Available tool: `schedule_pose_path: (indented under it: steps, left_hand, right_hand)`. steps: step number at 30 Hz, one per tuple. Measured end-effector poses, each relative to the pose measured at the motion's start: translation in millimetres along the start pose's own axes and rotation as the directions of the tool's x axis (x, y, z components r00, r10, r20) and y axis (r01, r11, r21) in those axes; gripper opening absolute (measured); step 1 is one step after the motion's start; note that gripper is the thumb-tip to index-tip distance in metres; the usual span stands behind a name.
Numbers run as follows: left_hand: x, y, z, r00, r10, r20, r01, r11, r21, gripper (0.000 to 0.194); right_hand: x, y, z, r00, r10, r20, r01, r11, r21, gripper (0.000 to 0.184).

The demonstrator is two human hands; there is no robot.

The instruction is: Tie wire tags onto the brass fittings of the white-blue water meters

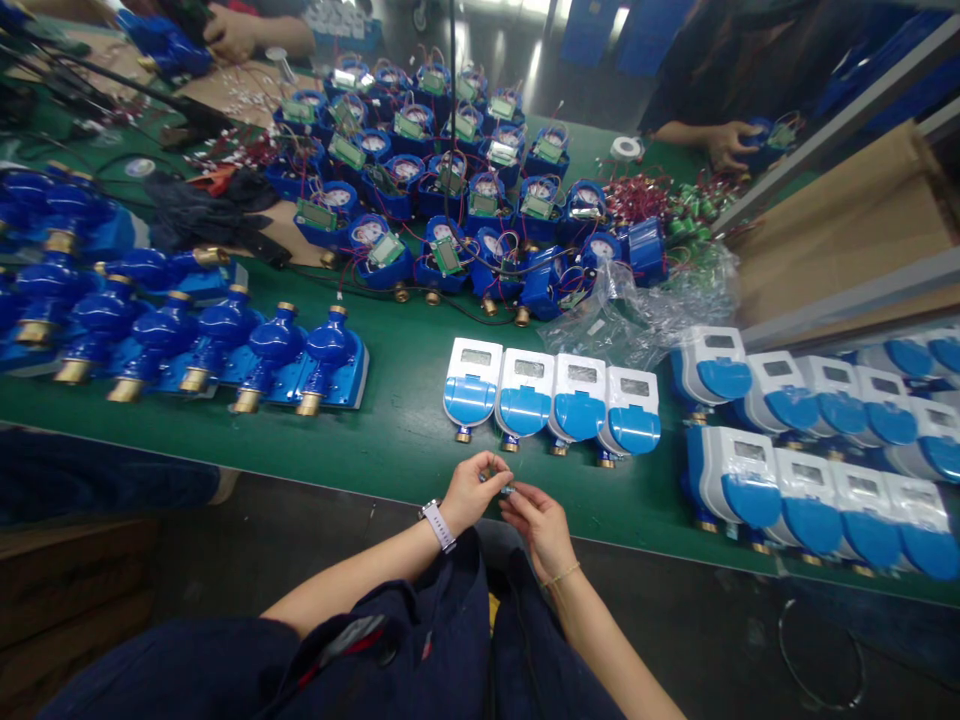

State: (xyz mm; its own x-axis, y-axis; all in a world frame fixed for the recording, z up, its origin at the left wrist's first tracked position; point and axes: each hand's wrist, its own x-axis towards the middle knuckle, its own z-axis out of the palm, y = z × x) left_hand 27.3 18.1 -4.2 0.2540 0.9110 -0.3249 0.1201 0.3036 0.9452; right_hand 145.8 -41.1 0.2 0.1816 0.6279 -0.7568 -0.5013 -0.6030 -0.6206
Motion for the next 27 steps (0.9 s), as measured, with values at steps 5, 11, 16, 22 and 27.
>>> schedule_pose_path:
  steps: [5, 11, 16, 22, 27]
  left_hand:
    - [-0.6, 0.4, -1.1, 0.999, -0.005, -0.031, 0.005, 1.0, -0.009, 0.018]
    - [2.0, 2.1, -2.5, 0.999, 0.007, -0.034, -0.008, 1.0, -0.014, 0.018]
    - [0.7, 0.3, -2.6, 1.0, 0.006, -0.003, -0.006, 1.0, 0.007, 0.018]
    - [-0.4, -4.0, 2.0, 0.996, -0.085, 0.034, 0.088, 0.992, -0.085, 0.021]
    - [-0.8, -8.5, 1.5, 0.837, -0.464, 0.289, 0.544, 0.755, -0.365, 0.031]
  right_hand:
    - [0.8, -0.7, 1.3, 1.0, -0.007, -0.008, 0.007, 1.0, -0.008, 0.034]
    - [0.9, -0.6, 1.8, 1.0, -0.009, -0.012, 0.008, 1.0, -0.021, 0.035]
    - [0.1, -0.8, 2.1, 1.0, -0.009, -0.004, 0.009, 1.0, -0.023, 0.033]
    - [1.2, 0.3, 1.4, 0.999, -0.044, -0.004, 0.044, 0.998, -0.042, 0.032]
    - [2.0, 2.4, 1.0, 0.997, -0.071, -0.009, 0.072, 0.997, 0.008, 0.03]
